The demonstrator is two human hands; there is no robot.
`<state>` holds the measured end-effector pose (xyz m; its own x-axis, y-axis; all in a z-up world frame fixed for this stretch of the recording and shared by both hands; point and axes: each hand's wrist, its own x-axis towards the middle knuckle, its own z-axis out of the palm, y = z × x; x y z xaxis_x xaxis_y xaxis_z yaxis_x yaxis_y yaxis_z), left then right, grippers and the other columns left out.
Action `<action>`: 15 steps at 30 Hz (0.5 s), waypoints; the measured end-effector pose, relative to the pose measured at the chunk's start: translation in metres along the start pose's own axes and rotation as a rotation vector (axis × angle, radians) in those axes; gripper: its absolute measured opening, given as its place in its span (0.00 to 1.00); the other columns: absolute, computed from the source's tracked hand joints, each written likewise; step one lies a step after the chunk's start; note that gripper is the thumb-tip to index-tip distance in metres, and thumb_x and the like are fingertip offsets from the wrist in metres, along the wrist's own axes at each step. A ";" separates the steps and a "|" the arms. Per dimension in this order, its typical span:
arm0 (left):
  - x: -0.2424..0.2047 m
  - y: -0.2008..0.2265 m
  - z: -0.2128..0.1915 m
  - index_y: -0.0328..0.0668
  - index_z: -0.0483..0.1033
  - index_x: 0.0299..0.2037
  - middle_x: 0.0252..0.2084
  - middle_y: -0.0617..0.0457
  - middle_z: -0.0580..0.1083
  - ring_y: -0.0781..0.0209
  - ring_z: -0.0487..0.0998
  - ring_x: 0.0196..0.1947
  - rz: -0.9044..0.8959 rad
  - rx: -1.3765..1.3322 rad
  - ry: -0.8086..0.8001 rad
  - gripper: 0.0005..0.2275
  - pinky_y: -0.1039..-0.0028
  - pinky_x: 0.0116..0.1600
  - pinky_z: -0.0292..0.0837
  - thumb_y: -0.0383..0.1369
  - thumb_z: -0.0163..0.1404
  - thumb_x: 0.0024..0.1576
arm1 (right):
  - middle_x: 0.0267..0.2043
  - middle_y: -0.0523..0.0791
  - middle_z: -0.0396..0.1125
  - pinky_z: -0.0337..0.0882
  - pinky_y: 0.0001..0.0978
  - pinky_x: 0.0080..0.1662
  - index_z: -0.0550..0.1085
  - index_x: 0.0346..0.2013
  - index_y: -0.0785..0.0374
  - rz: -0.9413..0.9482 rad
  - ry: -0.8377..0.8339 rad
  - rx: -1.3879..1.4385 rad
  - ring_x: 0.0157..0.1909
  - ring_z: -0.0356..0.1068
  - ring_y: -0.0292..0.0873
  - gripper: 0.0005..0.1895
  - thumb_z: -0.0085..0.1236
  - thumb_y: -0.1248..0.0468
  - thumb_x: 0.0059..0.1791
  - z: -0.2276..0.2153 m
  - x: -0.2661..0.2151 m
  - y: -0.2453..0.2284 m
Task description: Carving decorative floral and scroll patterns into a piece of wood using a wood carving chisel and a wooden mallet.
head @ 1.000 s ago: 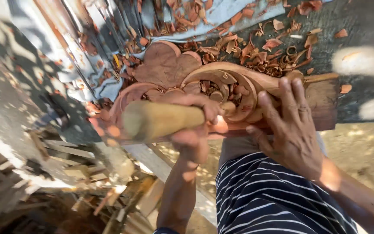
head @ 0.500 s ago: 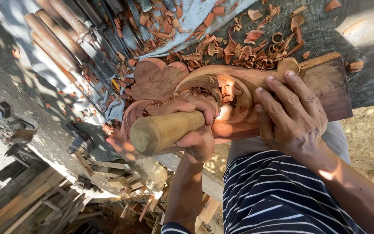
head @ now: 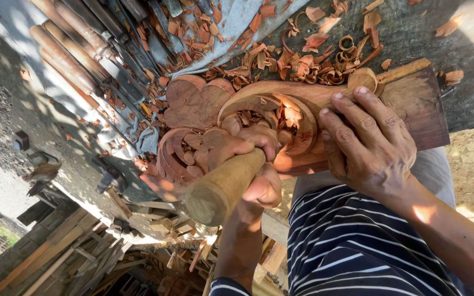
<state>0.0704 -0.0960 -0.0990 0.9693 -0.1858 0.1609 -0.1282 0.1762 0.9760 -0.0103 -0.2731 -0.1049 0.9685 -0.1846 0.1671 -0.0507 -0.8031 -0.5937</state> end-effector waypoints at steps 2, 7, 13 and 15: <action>-0.001 -0.003 -0.001 0.45 0.65 0.53 0.29 0.48 0.70 0.58 0.69 0.25 0.015 -0.016 -0.007 0.26 0.66 0.31 0.70 0.59 0.48 0.61 | 0.58 0.47 0.73 0.71 0.41 0.63 0.81 0.52 0.60 -0.004 0.001 0.005 0.65 0.69 0.53 0.12 0.65 0.65 0.53 -0.003 0.006 0.003; -0.019 0.012 -0.008 0.45 0.66 0.53 0.29 0.46 0.71 0.58 0.69 0.25 0.028 -0.016 0.016 0.24 0.64 0.31 0.70 0.56 0.50 0.62 | 0.54 0.47 0.73 0.72 0.40 0.60 0.82 0.46 0.61 -0.032 -0.031 0.001 0.61 0.70 0.52 0.14 0.63 0.67 0.46 -0.007 0.009 0.007; -0.032 0.060 -0.031 0.43 0.68 0.54 0.29 0.47 0.71 0.59 0.68 0.25 -0.087 -0.203 -0.021 0.23 0.65 0.29 0.70 0.55 0.49 0.64 | 0.57 0.48 0.74 0.72 0.42 0.62 0.81 0.48 0.62 -0.041 0.008 0.071 0.62 0.72 0.51 0.11 0.62 0.67 0.51 -0.007 0.011 0.001; -0.035 0.071 -0.041 0.41 0.69 0.54 0.30 0.47 0.71 0.60 0.68 0.25 -0.177 -0.317 -0.040 0.23 0.66 0.28 0.70 0.54 0.48 0.66 | 0.51 0.49 0.74 0.73 0.40 0.57 0.81 0.44 0.66 -0.068 0.043 -0.014 0.57 0.73 0.51 0.10 0.61 0.68 0.48 -0.008 0.019 -0.002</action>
<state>0.0356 -0.0375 -0.0412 0.9609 -0.2767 0.0054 0.1183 0.4281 0.8960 0.0068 -0.2790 -0.0942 0.9586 -0.1530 0.2403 0.0115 -0.8222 -0.5691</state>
